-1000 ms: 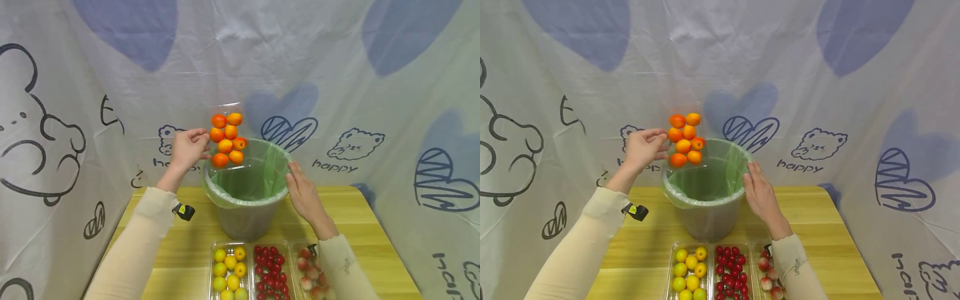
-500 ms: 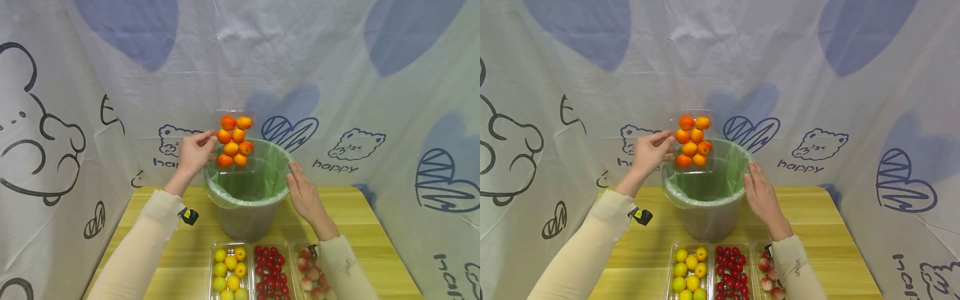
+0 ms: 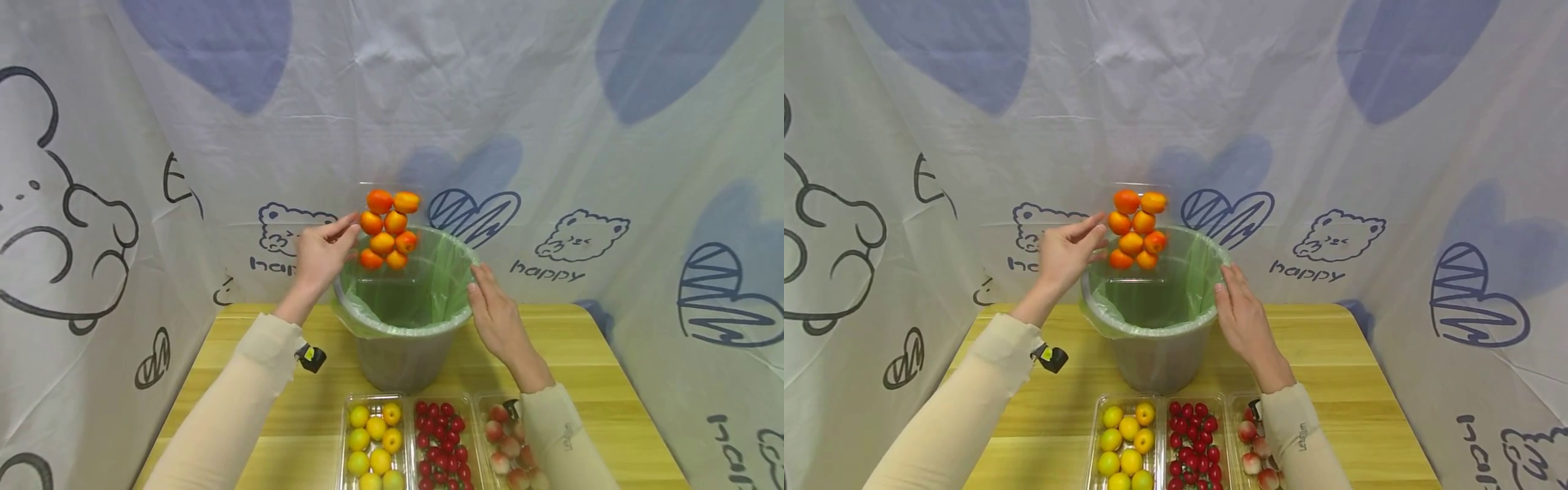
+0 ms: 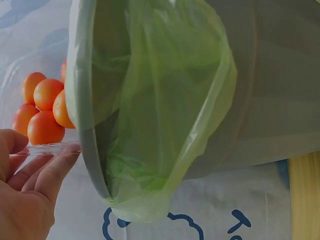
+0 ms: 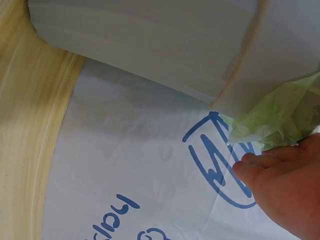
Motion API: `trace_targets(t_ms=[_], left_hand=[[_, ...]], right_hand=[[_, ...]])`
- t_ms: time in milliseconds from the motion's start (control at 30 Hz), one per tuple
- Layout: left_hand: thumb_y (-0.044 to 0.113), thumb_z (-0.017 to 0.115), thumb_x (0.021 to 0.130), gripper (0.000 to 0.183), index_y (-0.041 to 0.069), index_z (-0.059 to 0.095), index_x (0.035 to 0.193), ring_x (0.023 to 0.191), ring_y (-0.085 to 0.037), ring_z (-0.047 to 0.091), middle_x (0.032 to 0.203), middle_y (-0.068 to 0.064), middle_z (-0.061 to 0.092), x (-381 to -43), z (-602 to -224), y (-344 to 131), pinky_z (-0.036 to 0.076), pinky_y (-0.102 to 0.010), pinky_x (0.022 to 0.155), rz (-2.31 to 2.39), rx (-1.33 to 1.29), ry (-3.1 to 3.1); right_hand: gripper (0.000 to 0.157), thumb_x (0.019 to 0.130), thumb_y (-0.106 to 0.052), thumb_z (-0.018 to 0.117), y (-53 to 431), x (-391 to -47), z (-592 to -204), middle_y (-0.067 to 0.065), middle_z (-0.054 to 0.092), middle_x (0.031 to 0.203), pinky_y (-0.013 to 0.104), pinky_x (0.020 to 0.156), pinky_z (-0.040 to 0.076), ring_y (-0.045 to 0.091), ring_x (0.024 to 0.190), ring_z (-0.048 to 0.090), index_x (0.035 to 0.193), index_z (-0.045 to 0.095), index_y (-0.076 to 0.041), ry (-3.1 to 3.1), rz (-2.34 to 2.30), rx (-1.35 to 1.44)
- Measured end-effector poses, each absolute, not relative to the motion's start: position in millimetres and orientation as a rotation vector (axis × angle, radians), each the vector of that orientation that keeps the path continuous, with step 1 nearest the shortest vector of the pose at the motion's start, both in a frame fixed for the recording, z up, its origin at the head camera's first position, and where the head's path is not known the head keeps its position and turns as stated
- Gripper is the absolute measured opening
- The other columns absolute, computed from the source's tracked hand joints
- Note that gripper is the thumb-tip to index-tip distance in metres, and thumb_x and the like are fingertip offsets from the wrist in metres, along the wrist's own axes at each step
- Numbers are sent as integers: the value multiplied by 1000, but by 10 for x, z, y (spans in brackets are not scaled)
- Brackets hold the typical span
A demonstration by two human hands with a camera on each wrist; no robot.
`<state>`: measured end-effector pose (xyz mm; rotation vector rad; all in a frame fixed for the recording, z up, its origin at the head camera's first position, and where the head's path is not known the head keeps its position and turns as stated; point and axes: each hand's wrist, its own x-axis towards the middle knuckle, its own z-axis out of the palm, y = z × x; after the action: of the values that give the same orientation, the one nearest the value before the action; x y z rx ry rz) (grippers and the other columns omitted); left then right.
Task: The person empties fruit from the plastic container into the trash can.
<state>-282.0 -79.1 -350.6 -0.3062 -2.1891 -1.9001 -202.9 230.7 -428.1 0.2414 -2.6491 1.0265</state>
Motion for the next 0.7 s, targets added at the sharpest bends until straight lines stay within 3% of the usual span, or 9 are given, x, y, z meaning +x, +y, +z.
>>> trace_targets(t_ms=[133,433,600,700], left_hand=[[17,72,101,36,6,69,136,99,-32,79,133,-15,72,-2819,-3513,-766,68,-35,74,-1882,-331,-2167],[16,72,100,34,8,71,134,93,-43,77,129,-18,74,-2809,-3528,-751,68,-37,73,-1830,-300,-2188],[17,72,101,34,8,71,133,92,-43,78,128,-17,75,-2809,-3531,-751,68,-36,73,-1832,-292,-2181],[18,72,101,33,9,71,133,87,-35,79,130,-13,74,-2808,-3529,-748,68,-35,72,-1816,-289,-2185]], right_hand=[[61,115,-43,29,2307,-2025,-4281,16,24,174,57,133,25,41,159,29,165,32,-8,-2646,1029,242],[61,115,-44,30,2308,-2027,-4286,15,23,174,58,132,26,41,158,30,166,32,-10,-2643,1032,235],[61,115,-45,29,2309,-2024,-4282,14,22,175,58,133,24,40,159,28,166,31,-11,-2645,1043,235],[61,115,-44,29,2309,-2022,-4281,14,22,175,58,133,24,40,159,28,166,32,-10,-2646,1044,234]])
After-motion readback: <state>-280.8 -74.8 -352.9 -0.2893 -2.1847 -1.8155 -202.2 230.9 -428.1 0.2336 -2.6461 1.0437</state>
